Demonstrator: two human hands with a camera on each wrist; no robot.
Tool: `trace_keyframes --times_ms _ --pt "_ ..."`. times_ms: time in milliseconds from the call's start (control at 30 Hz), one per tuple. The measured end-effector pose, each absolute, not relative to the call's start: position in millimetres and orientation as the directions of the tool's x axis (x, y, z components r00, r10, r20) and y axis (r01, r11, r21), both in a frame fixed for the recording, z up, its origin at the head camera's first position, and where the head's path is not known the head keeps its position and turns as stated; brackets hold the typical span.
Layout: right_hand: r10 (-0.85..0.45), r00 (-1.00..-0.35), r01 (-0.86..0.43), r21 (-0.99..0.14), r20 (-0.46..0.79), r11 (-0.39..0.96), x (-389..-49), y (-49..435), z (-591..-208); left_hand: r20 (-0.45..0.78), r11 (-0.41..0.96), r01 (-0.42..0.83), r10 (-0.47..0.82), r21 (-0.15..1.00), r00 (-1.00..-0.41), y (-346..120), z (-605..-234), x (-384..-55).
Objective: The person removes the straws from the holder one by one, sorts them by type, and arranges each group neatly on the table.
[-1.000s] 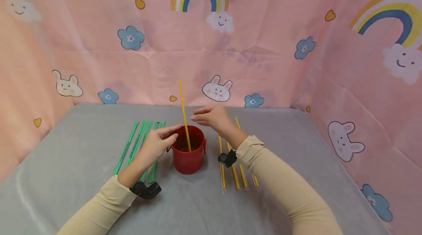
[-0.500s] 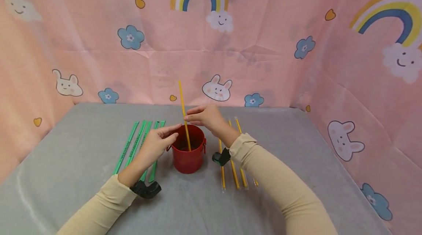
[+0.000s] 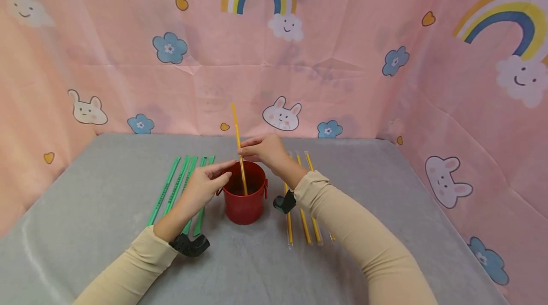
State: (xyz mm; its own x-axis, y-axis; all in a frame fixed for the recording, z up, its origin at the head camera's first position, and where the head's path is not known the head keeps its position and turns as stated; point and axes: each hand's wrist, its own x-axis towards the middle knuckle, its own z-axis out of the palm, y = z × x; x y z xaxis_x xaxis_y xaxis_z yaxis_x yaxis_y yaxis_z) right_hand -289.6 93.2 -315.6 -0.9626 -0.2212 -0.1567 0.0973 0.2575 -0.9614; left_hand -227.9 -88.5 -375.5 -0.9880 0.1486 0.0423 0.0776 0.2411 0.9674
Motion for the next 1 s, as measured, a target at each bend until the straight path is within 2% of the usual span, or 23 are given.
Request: trace_keyframes --times_ms 700,1000 --pt "-0.196 -0.98 0.015 -0.993 -0.038 0.116 -284 113 -295 0.039 0.248 0.079 0.162 0.966 -0.986 -87 -375 -226" --pt "-0.188 -0.981 0.026 -0.997 -0.039 0.072 -283 125 -278 0.047 0.245 0.083 0.152 0.966 -0.987 -88 -374 -227"
